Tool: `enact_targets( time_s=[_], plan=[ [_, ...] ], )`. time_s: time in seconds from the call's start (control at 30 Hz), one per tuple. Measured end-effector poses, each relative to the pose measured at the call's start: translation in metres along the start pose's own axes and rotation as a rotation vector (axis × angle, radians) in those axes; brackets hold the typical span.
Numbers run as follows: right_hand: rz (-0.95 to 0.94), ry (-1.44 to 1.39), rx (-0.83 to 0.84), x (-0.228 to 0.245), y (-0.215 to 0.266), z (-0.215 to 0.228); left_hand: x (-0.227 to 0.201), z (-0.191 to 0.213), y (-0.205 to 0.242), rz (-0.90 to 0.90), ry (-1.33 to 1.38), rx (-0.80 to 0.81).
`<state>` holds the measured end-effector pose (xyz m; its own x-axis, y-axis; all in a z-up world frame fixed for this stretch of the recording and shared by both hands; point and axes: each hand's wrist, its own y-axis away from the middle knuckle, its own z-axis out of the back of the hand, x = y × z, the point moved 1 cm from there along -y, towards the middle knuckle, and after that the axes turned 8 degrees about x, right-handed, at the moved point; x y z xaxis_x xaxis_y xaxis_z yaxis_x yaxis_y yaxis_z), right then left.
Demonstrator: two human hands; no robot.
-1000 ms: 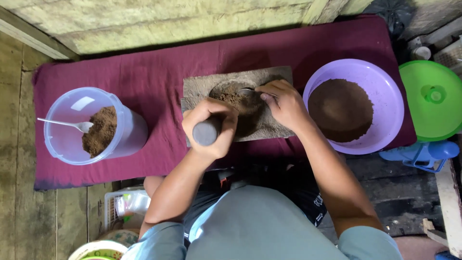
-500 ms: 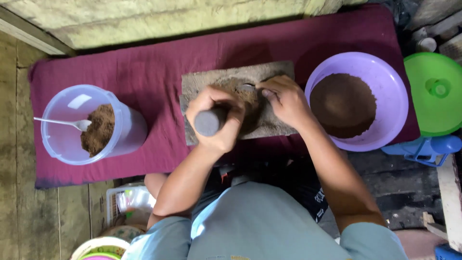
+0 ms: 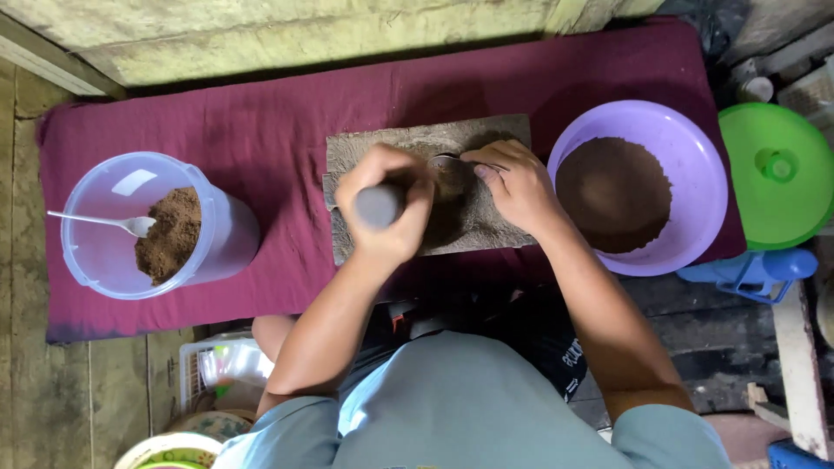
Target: Grinding and mixing brown powder in a stone mortar using a stone pestle and a spoon.
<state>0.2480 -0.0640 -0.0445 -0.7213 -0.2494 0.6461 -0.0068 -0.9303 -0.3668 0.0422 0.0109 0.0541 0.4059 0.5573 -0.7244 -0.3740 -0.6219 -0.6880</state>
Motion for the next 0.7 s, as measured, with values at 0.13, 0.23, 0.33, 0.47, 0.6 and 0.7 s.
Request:
enact_targets(
  time_s=[0.13, 0.23, 0.33, 0.47, 0.6, 0.7],
  plan=[
    [-0.026, -0.002, 0.039, 0.006, -0.003, -0.002, 0.054, -0.006, 0.025, 0.054, -0.053, -0.044],
    [-0.098, 0.035, 0.050, 0.007, -0.008, 0.001, 0.025, -0.004, 0.012, 0.082, -0.044, -0.062],
    [-0.141, 0.020, 0.109, 0.008, 0.005, -0.003, -0.007, 0.011, 0.011, 0.070, -0.082, -0.065],
    [0.035, 0.081, 0.034, 0.000, -0.003, 0.001, 0.021, 0.013, 0.005, -0.016, -0.074, -0.052],
    [0.063, 0.053, 0.012, -0.011, 0.000, -0.009, 0.061, 0.001, 0.035, 0.060, -0.025, -0.071],
    [0.057, 0.050, 0.012, -0.004, 0.006, -0.006, 0.032, -0.005, 0.027, 0.035, -0.049, -0.046]
  ],
)
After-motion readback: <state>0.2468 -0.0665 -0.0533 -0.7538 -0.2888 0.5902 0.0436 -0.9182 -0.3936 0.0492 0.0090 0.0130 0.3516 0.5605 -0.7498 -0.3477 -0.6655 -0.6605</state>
